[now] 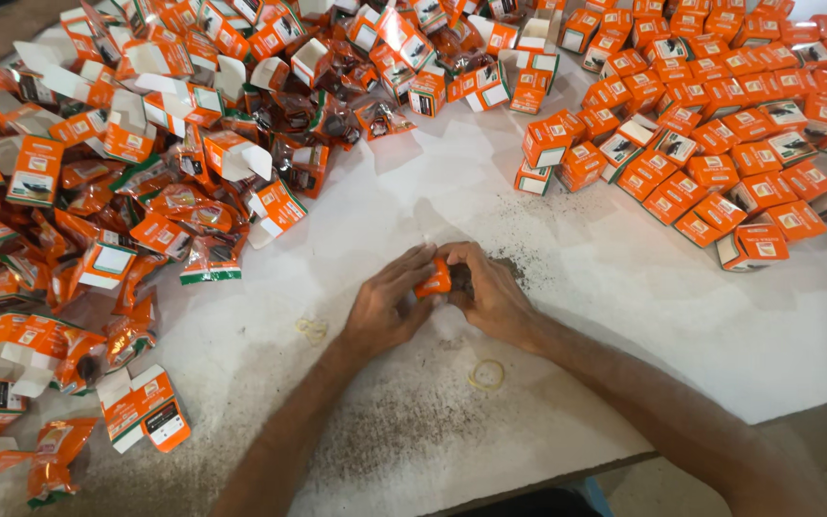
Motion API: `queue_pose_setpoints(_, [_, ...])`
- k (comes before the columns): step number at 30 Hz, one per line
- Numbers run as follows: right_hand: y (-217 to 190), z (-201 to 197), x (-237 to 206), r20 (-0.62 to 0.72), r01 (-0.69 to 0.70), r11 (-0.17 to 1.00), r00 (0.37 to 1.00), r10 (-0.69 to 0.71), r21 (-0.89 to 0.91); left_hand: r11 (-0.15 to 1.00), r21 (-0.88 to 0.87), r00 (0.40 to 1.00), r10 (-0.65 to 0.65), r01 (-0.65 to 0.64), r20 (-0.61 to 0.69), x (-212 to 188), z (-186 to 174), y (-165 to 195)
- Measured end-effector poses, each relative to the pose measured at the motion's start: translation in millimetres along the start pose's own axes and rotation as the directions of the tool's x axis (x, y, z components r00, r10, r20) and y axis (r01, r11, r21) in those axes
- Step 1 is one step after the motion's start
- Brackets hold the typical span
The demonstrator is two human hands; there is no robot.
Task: The person folds and closes small orange cardboard boxes at a table covered with many open boxes and plastic-wrapped items. They pick up an open box, insert a wrapped item, fold the flaps closed, and set the finished box aside, repeating this cycle continuously.
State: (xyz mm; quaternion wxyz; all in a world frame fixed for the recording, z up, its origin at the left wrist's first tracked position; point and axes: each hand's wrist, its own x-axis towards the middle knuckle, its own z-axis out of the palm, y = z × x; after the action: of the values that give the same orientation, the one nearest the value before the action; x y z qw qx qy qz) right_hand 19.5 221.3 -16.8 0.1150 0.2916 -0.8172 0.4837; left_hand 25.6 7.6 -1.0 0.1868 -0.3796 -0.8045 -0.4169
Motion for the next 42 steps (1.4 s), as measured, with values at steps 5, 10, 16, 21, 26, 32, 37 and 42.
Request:
queue_pose_setpoints(5, [1.9,1.7,-1.7,0.011,-0.031,0.999,0.999,0.03,0.029,0.975,-0.126,0.982,-0.186,0.181,-0.032,5.2,4.4,0.8])
queue_pose_setpoints(10, [-4.7,0.1,-0.4,0.02,-0.064,0.997,0.998,0.063,0.05,0.996,0.093,0.999,0.001,-0.004,0.034,-4.2,5.4,2.1])
queue_pose_setpoints(16, [-9.7,-2.8,3.1,0.089,0.042,0.995,0.996,-0.033,-0.096,0.983,0.182,0.999,0.034,-0.037,0.017,-6.7,5.7,13.8])
queue_pose_setpoints(21, [26.2,-20.0,50.5,0.184,0.179,0.658,0.981,-0.061,-0.732,0.971,0.206,0.968,-0.068,0.12,-0.243,-8.1,3.8,13.7])
queue_pose_setpoints(26, [104.2,-88.6,96.7,-0.068,-0.048,0.182,0.992,-0.104,-0.982,0.951,0.214,0.964,-0.183,0.224,-0.194,-14.7,7.4,7.7])
queue_pose_setpoints(32, [164.8,-146.3,79.0,-0.204,-0.199,0.171,0.979,-0.011,-0.965,0.911,0.195,0.927,-0.337,0.365,-0.163,-20.5,6.0,0.4])
queue_pose_setpoints(37, [166.1,-194.4,71.1,-0.269,-0.255,0.154,0.96,-0.078,-0.955,0.89,0.166,0.902,-0.4,0.424,-0.161,-16.8,9.1,-3.2])
queue_pose_setpoints(42, [155.4,-210.3,103.8,-0.222,-0.145,0.377,0.96,-0.168,-0.915,0.906,0.151,0.916,-0.38,0.397,-0.125,-6.5,15.0,-5.7])
